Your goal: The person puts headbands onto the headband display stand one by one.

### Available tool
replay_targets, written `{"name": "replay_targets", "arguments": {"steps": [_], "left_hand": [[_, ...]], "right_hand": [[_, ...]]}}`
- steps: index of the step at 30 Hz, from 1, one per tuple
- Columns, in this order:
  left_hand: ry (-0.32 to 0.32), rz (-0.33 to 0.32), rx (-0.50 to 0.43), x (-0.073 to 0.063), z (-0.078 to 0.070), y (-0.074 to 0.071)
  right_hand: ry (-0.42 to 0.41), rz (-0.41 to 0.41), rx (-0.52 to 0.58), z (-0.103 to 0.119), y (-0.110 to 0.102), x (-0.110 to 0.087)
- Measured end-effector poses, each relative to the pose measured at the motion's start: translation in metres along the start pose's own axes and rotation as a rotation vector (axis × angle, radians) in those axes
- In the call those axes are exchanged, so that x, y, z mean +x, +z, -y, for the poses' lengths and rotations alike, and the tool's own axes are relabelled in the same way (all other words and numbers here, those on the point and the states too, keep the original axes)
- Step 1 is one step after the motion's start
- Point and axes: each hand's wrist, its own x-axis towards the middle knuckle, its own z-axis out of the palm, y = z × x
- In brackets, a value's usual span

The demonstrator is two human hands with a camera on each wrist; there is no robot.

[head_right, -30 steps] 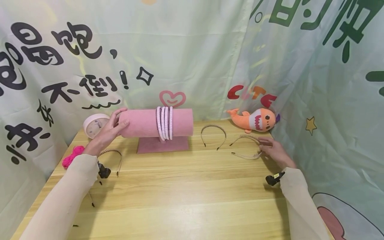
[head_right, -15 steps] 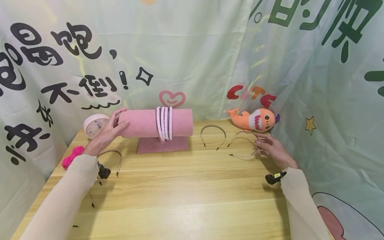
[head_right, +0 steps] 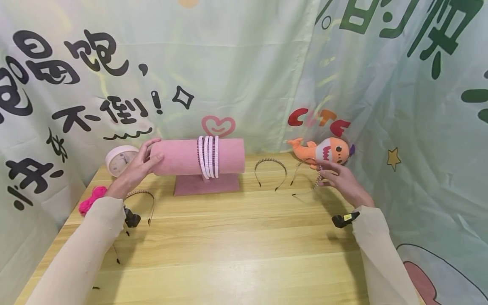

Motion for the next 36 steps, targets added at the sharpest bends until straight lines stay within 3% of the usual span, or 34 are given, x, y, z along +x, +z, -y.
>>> {"name": "replay_targets", "arguments": {"steps": [12,18,25,32,36], "left_hand": [[-0.004,0.0,-0.001,0.001,0.002,-0.001],[-0.004,0.001,0.004,0.0,0.002,-0.002],[-0.003,0.003,0.013,0.0,0.002,-0.003],[-0.002,0.002,-0.006,0.002,0.003,-0.003],[-0.001,0.001,-0.003,0.001,0.002,-0.002]], "right_hand": [[-0.079,0.004,-0.086,0.046,0.022,0.011],[-0.138,0.034,-0.085,0.066,0.037,0.022],[-0.12,0.039,-0.045,0.082,0.057,0.036],[-0.18,0.09,-0.043,0.096,0.073,0.049],[-0.175,0.109,-0.033,0.104,0.083,0.054]]}}
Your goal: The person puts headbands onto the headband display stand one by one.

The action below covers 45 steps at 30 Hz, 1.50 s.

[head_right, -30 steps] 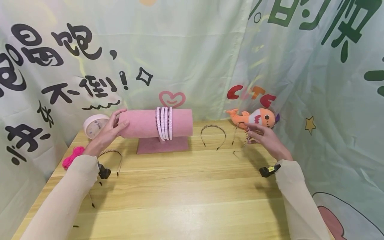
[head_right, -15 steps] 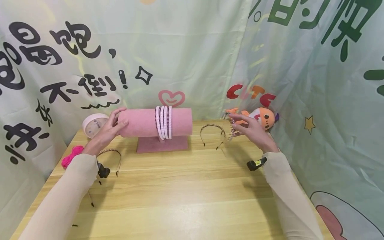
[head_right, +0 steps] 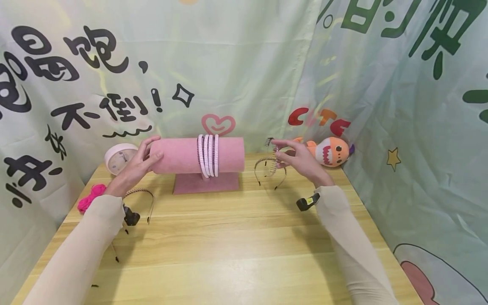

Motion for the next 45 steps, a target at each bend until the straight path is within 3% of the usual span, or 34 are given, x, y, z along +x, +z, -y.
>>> {"name": "replay_targets", "arguments": {"steps": [28,36,45], "left_hand": [[0.006,-0.003,-0.005,0.0,0.0,0.001],[0.005,-0.005,-0.01,0.0,0.001,0.0],[0.007,-0.005,-0.012,-0.001,0.001,0.0]], "right_hand": [[0.002,0.05,0.079,0.027,0.059,0.044],[0.013,0.052,0.045,0.033,0.067,0.048],[-0.082,0.026,-0.055,0.029,0.075,0.056]]}}
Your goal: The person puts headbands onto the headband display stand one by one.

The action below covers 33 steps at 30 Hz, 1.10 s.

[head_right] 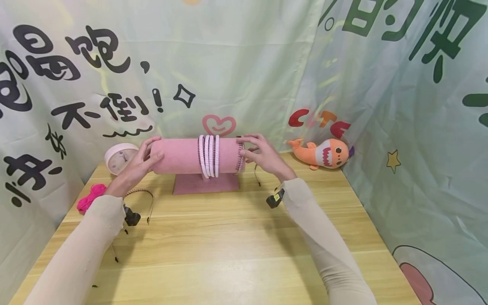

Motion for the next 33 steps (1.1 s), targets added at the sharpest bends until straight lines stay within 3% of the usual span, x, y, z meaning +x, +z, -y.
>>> {"name": "replay_targets", "arguments": {"steps": [7,15,27,33], "left_hand": [[0.001,0.0,-0.003,0.0,0.001,0.0],[-0.007,-0.008,0.001,0.0,0.0,-0.002],[-0.006,0.0,-0.004,0.0,0.0,-0.001],[-0.002,0.002,-0.011,0.001,0.0,-0.001]], "right_hand": [[-0.061,-0.025,-0.051,-0.011,0.0,-0.003],[-0.135,-0.021,-0.031,-0.017,0.009,0.006],[-0.148,0.043,-0.018,-0.02,0.005,0.002],[-0.145,0.0,-0.071,-0.018,0.012,0.007]]}}
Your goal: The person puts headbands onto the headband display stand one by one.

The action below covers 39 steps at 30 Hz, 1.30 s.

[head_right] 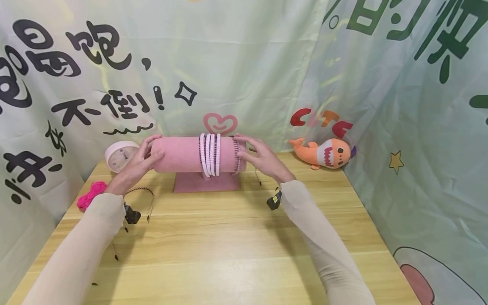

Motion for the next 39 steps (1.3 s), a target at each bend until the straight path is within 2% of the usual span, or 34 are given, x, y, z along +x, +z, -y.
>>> {"name": "replay_targets", "arguments": {"steps": [6,13,23,30,39], "left_hand": [[0.006,-0.005,-0.012,0.0,0.0,0.001],[0.005,-0.014,-0.007,-0.001,0.0,0.001],[0.002,-0.015,-0.004,-0.001,-0.001,0.002],[-0.004,-0.014,-0.004,-0.001,-0.001,0.003],[-0.002,-0.017,0.002,0.0,-0.001,0.002]], "right_hand": [[-0.016,-0.055,-0.14,0.008,0.012,0.007],[-0.04,-0.076,-0.144,0.015,0.025,0.015],[-0.058,-0.107,-0.147,0.012,0.034,0.018],[-0.042,-0.151,-0.059,0.011,0.029,0.013],[0.038,-0.213,0.056,-0.007,0.003,-0.002]]}}
